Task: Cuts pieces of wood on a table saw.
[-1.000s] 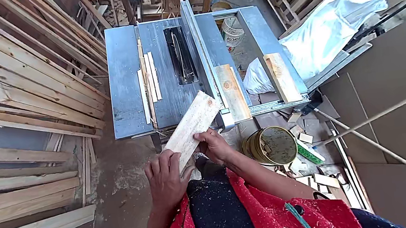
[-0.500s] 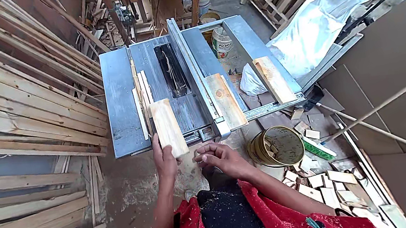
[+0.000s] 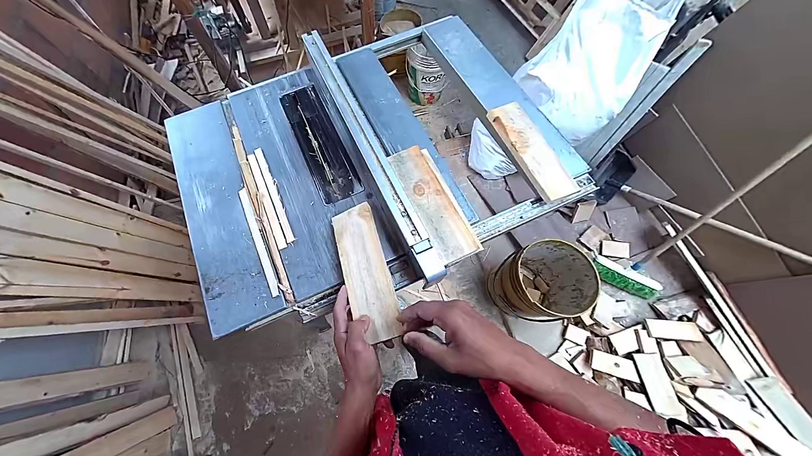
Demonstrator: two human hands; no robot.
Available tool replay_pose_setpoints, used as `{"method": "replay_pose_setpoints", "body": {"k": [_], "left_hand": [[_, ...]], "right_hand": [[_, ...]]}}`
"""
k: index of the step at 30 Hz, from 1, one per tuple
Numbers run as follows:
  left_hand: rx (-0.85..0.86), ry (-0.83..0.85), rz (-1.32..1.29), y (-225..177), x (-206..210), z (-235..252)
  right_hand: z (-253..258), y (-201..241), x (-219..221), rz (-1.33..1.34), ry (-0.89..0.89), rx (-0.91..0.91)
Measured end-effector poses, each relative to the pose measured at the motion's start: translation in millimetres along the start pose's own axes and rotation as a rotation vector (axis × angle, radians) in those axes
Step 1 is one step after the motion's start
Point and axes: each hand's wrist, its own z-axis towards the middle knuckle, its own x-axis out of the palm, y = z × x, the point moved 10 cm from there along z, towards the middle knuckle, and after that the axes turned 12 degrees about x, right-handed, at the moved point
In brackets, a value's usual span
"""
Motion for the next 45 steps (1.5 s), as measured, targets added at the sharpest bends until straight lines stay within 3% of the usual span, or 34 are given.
{"method": "replay_pose_setpoints", "body": {"k": [3,8,17,22,25,27,29,34,37,40,43,45], "left_hand": [[0.038,0.093,0.152,-2,18,2],[0.169,0.359,0.92,-13,46,9],[0.239,0.669,1.39,-48,59,51],[0.167,0.783,1.262,-77,66,92],[0.268,0.545,1.165,-139,62,138],[0.385,0.321,1.218,-189,67,170],[0.448,0.221,1.312,-218,84,200],[0.276,0.325,1.726,-205,132,257],[0.215,0.404,1.806,-188,149,271],[0.275,0.383,1.747,-205,154,264],[0.487,0.229,1.633,-301,128,209],[0.733,0.021,1.514,-376,79,154]], "right_hand": [[1,35,-7,-0.535,-0.102,-0.194],[64,20,-2,-1.075,-0.072,-0.205],[112,20,-11,-1.241,0.061,-0.119],[140,32,-22,-1.247,0.034,-0.097],[145,33,-24,-1.225,0.02,-0.097],[145,32,-24,-1.213,0.023,-0.082],[144,31,-24,-1.202,0.05,-0.05],[146,30,-25,-1.172,0.061,-0.038],[145,29,-26,-1.155,0.052,-0.044],[144,28,-25,-1.17,0.057,-0.033],[145,29,-27,-1.167,0.033,-0.058],[145,29,-27,-1.154,0.016,-0.083]]}}
